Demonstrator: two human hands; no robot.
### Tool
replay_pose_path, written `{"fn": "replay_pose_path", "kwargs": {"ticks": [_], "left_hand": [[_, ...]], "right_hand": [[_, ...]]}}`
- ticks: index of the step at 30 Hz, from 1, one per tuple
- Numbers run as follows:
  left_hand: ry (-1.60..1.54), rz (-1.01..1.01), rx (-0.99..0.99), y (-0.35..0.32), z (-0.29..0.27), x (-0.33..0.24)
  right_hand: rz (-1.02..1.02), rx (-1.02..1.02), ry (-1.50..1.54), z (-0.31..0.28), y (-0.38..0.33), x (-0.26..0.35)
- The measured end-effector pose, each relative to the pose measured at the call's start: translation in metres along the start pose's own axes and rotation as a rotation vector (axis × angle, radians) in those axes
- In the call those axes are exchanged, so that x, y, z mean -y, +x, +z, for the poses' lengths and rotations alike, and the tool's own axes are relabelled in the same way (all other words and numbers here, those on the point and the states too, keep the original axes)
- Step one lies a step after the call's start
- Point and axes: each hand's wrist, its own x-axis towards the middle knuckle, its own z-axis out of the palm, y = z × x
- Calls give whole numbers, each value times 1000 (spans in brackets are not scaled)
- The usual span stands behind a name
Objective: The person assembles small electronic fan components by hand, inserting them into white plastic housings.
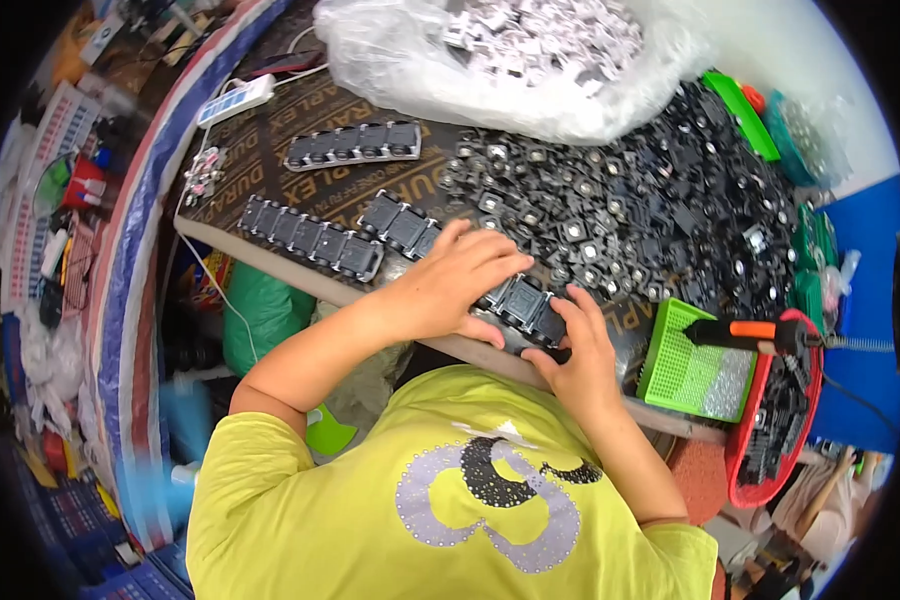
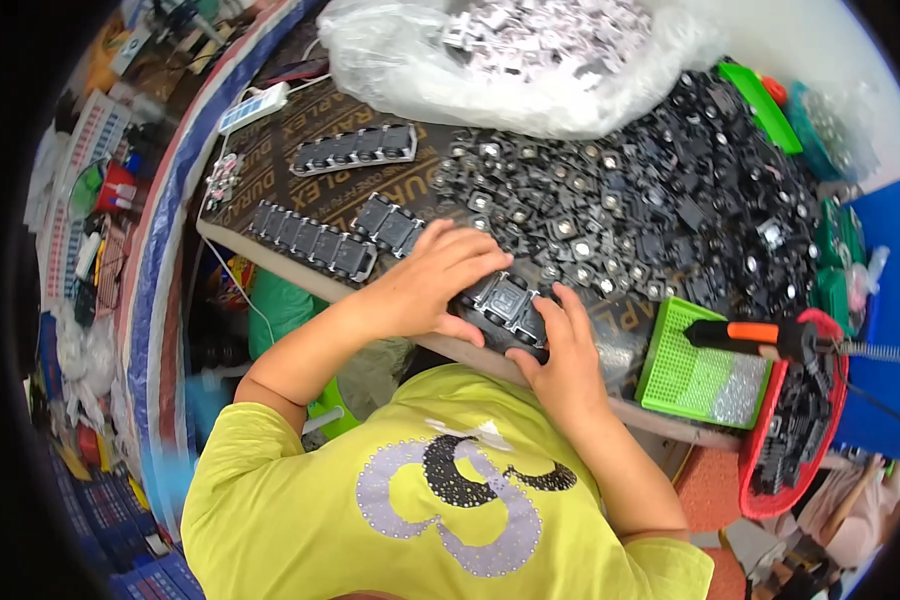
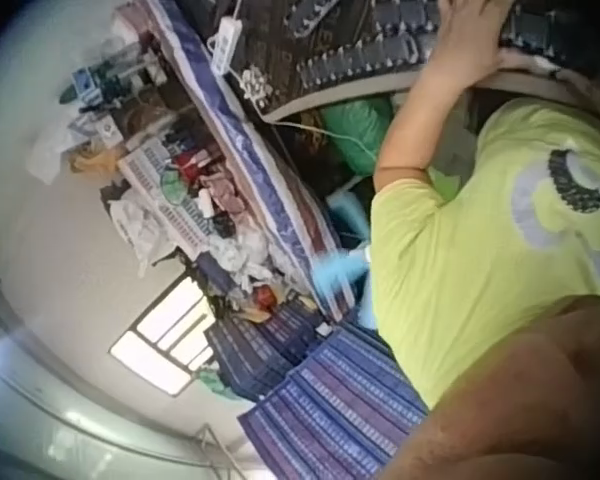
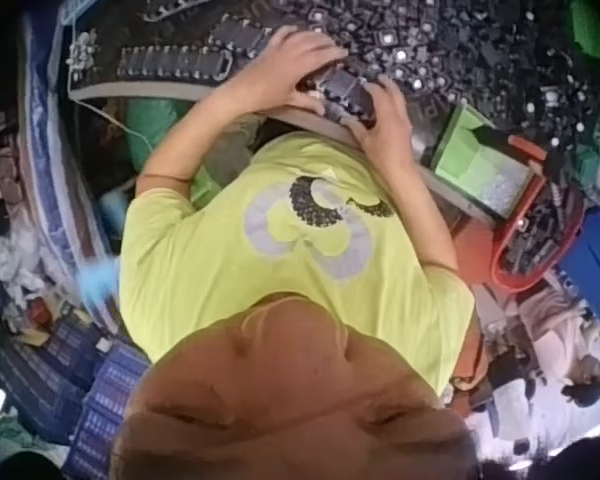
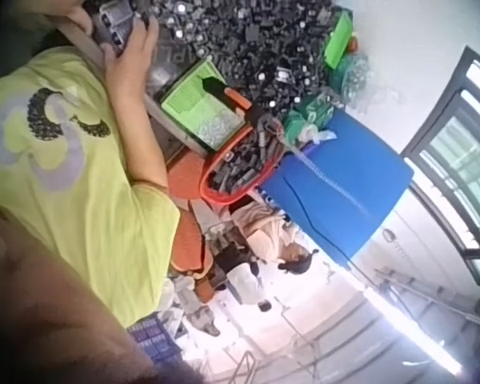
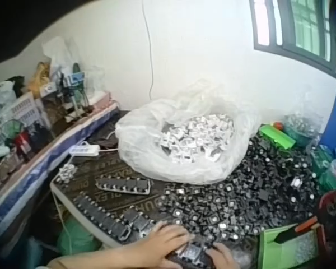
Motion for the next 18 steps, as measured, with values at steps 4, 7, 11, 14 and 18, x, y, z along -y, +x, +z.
{"fn": "replay_pose_path", "kwargs": {"ticks": [4, 7, 11, 14, 18], "left_hand": [[205, -133, 64, -23, -45, 26], [208, -210, 99, -36, -61, 54], [268, -365, 114, -45, -92, 78], [214, -404, 23, -63, -111, 105], [325, -543, 83, -88, -119, 94]], "right_hand": [[-36, 0, 72, 20, 15, 13], [-115, 7, 125, 48, 37, 25], [-98, 66, 231, 83, 75, 42], [-112, 105, 304, 109, 104, 54], [-167, -37, 338, 148, 148, 59]]}}
